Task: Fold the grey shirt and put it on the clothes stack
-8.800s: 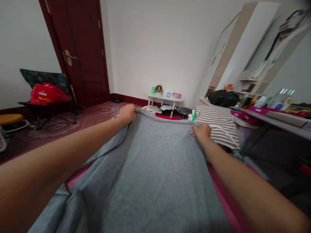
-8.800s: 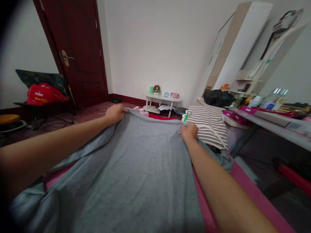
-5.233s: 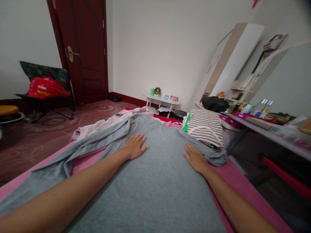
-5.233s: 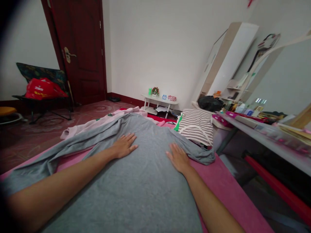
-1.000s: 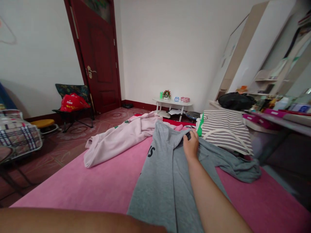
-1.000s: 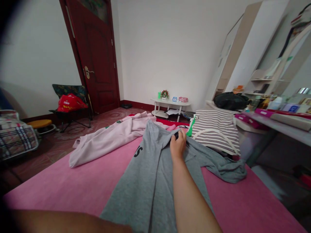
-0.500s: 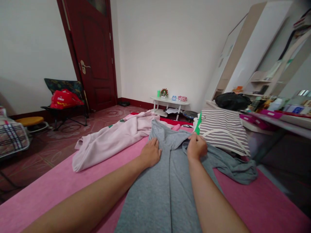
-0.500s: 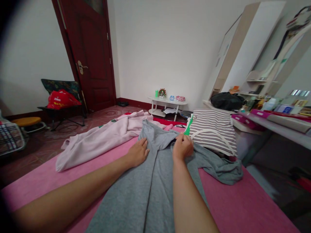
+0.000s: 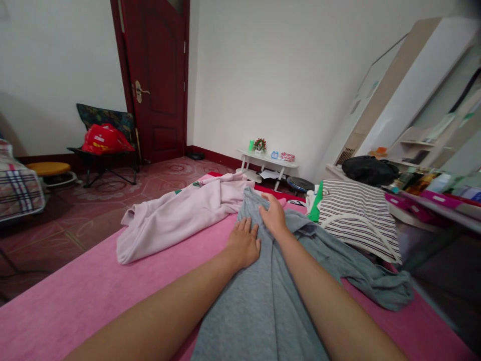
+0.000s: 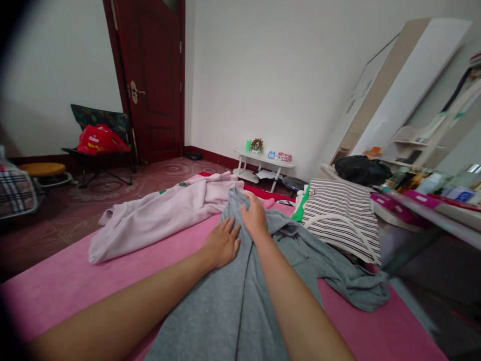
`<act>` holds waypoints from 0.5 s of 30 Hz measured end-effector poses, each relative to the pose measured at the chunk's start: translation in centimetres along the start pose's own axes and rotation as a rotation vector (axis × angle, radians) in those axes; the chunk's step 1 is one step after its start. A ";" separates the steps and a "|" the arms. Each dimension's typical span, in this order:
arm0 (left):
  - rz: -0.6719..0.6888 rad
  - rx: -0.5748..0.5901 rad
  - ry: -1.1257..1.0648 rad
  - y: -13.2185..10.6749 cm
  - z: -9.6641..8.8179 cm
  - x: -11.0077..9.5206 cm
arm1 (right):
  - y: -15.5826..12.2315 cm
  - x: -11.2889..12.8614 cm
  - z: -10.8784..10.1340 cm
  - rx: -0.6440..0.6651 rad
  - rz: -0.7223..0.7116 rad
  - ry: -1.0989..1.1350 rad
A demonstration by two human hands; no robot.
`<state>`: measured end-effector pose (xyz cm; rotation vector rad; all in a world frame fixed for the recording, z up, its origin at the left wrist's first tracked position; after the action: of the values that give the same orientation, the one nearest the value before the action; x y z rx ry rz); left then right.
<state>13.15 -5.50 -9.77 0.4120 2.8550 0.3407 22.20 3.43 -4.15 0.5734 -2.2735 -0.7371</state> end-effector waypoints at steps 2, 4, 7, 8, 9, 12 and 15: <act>-0.008 0.008 -0.015 0.0 -0.1 0.1 | 1.2 0.5 1.8 0.097 -0.044 -0.075; -0.012 0.010 -0.026 0.0 -0.2 0.1 | 2.5 0.8 3.2 0.182 -0.057 -0.141; -0.015 0.003 -0.038 -0.1 -0.2 0.3 | 4.4 0.3 4.2 0.208 0.046 -0.171; -0.012 -0.003 -0.042 -0.2 -0.2 0.3 | 5.0 -0.3 4.3 0.180 0.113 -0.158; -0.011 -0.013 -0.047 -0.2 -0.1 0.4 | 5.6 -1.0 4.2 0.142 0.182 -0.140; -0.020 -0.035 -0.069 -0.3 -0.1 0.5 | 6.6 -3.4 4.1 0.026 0.309 -0.097; -0.051 -0.035 -0.087 -0.3 0.0 0.7 | 6.5 -4.8 4.5 -0.013 0.293 -0.042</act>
<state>12.46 -5.62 -10.00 0.3387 2.7652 0.3540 21.03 12.54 -4.92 0.2117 -2.3225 -0.6218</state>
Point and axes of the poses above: each hand's wrist, its own y-axis towards the middle knuckle, its own z-axis out of the palm, x = y × z, the point moved 5 cm from there along y, towards the middle knuckle, and after that the axes turned 1 degree about x, right-handed, at the moved point
